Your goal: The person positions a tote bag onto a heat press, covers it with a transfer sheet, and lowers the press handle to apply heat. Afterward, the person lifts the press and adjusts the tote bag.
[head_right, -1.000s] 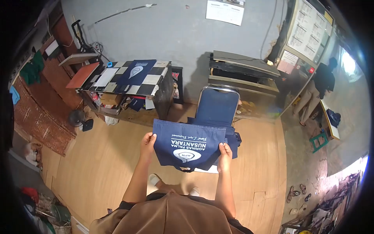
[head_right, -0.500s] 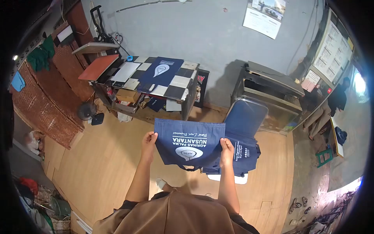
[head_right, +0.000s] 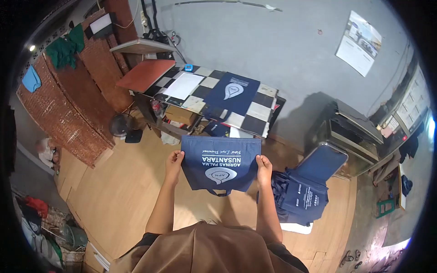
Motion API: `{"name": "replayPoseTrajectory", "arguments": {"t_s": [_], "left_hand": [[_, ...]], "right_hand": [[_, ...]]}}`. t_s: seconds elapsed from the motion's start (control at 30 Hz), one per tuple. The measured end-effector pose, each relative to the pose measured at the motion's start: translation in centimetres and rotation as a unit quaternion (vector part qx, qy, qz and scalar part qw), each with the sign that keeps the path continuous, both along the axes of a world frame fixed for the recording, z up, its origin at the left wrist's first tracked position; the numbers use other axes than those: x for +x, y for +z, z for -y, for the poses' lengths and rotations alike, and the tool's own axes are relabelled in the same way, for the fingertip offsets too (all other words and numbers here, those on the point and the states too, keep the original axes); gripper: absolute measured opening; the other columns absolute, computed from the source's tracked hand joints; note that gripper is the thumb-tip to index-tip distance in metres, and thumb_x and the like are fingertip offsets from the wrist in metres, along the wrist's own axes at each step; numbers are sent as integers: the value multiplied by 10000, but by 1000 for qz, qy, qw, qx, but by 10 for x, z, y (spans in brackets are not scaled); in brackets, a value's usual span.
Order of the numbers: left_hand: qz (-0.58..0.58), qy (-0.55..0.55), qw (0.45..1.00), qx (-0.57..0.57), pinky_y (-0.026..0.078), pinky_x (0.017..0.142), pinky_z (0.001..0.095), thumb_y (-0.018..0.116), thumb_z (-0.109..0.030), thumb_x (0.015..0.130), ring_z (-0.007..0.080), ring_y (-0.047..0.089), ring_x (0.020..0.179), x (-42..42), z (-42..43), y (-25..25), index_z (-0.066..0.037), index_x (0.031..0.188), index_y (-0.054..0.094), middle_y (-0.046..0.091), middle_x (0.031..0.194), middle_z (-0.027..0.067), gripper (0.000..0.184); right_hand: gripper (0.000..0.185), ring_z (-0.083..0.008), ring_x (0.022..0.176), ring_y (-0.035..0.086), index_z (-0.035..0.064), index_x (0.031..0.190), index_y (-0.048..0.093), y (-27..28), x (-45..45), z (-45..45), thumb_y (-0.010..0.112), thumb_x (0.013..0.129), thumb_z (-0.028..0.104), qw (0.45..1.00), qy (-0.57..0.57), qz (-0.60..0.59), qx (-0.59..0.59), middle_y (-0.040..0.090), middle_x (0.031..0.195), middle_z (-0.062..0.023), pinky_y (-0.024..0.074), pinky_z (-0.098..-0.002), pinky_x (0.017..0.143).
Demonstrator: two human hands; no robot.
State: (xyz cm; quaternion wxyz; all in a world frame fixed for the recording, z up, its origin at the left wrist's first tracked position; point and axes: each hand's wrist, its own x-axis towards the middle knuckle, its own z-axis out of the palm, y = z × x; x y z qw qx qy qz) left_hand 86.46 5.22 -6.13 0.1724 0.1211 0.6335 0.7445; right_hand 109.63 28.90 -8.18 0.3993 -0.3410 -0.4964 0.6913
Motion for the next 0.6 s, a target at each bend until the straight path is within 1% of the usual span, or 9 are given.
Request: {"name": "replayPoseTrajectory", "arguments": {"t_s": [0.1,0.17,0.37,0.53,0.6], "left_hand": [[-7,14,1000,-5,356,695,189,682,-191,931,28,455,739,-33,18,-3,-81,948,643,528,792,-84,118],[0,25,1000,-2,360,698,190,679,-196,933,29,462,743,-53,28,-8,-78,953,644,535,796,-81,126],[15,60,998,12,370,701,191,678,-212,939,30,476,752,-104,41,-12,-78,968,649,554,817,-77,140],[10,74,997,10,359,678,204,669,-222,945,36,462,740,-155,34,-8,-99,986,654,536,812,-84,131],[23,89,996,4,353,695,177,693,-209,930,24,461,743,-176,28,-4,-91,962,652,540,803,-87,129]], "right_hand": [[191,-20,707,407,100,812,619,-9,-40,5,595,987,172,1000,22,5,8,498,755,110,332,-198,660],[147,-37,746,513,97,883,652,-26,-64,-4,580,994,160,998,64,-4,29,607,821,75,405,-209,722],[160,-39,753,524,86,893,652,-17,-136,0,565,1002,165,995,94,11,15,624,837,61,406,-205,718],[161,-37,756,513,93,863,633,-28,-196,-20,568,998,152,990,137,-7,34,600,819,71,400,-198,715],[154,-35,757,506,96,852,625,-28,-221,-27,576,992,137,988,151,-18,30,587,810,76,395,-193,714]]}}
